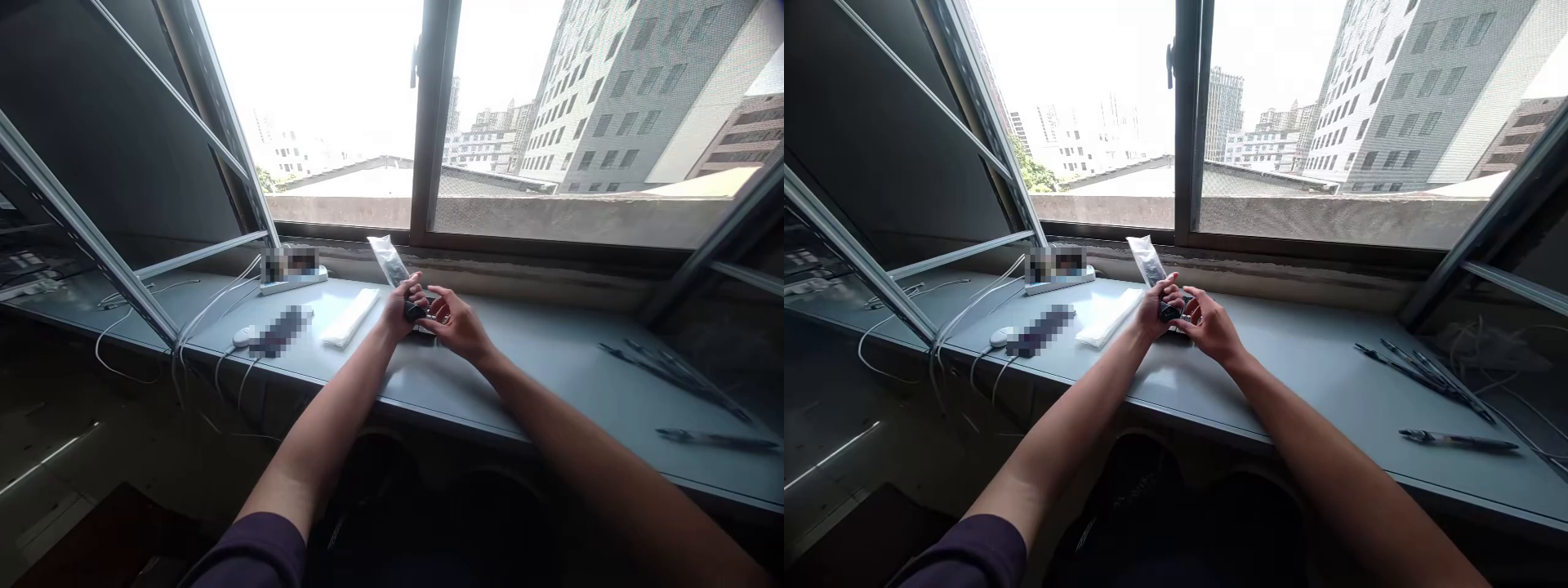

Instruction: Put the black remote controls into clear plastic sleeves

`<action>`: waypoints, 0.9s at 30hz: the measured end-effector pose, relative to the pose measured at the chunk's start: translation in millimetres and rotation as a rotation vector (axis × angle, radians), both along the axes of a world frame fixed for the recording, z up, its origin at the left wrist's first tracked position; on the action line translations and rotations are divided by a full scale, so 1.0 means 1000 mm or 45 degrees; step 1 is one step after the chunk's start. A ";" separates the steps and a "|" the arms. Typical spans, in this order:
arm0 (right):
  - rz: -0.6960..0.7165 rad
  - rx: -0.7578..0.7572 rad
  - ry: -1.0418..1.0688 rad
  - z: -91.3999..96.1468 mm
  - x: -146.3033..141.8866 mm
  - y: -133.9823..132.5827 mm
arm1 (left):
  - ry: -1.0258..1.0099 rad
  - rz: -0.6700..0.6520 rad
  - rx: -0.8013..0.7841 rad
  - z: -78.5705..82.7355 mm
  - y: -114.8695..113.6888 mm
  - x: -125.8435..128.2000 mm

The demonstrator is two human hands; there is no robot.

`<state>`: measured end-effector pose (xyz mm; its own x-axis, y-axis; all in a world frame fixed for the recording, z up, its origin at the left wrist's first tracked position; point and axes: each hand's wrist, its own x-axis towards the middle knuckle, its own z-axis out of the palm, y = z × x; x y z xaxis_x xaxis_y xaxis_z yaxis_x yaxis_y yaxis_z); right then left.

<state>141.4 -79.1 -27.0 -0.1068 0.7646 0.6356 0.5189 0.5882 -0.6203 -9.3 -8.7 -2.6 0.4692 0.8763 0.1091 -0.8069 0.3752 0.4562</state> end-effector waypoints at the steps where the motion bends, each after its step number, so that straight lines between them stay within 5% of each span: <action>1: -0.060 0.074 -0.052 -0.001 0.000 0.000 | 0.026 -0.040 0.027 -0.002 -0.001 0.003; 7: -0.367 0.286 -0.251 -0.001 0.001 -0.002 | 0.129 -0.172 0.209 -0.012 -0.009 0.020; 15: -0.508 0.386 -0.271 0.004 0.006 0.001 | 0.260 -0.303 0.391 -0.017 -0.015 0.022; 27: -0.254 0.411 -0.105 0.009 0.009 0.007 | 0.360 -0.241 0.408 -0.011 -0.006 0.007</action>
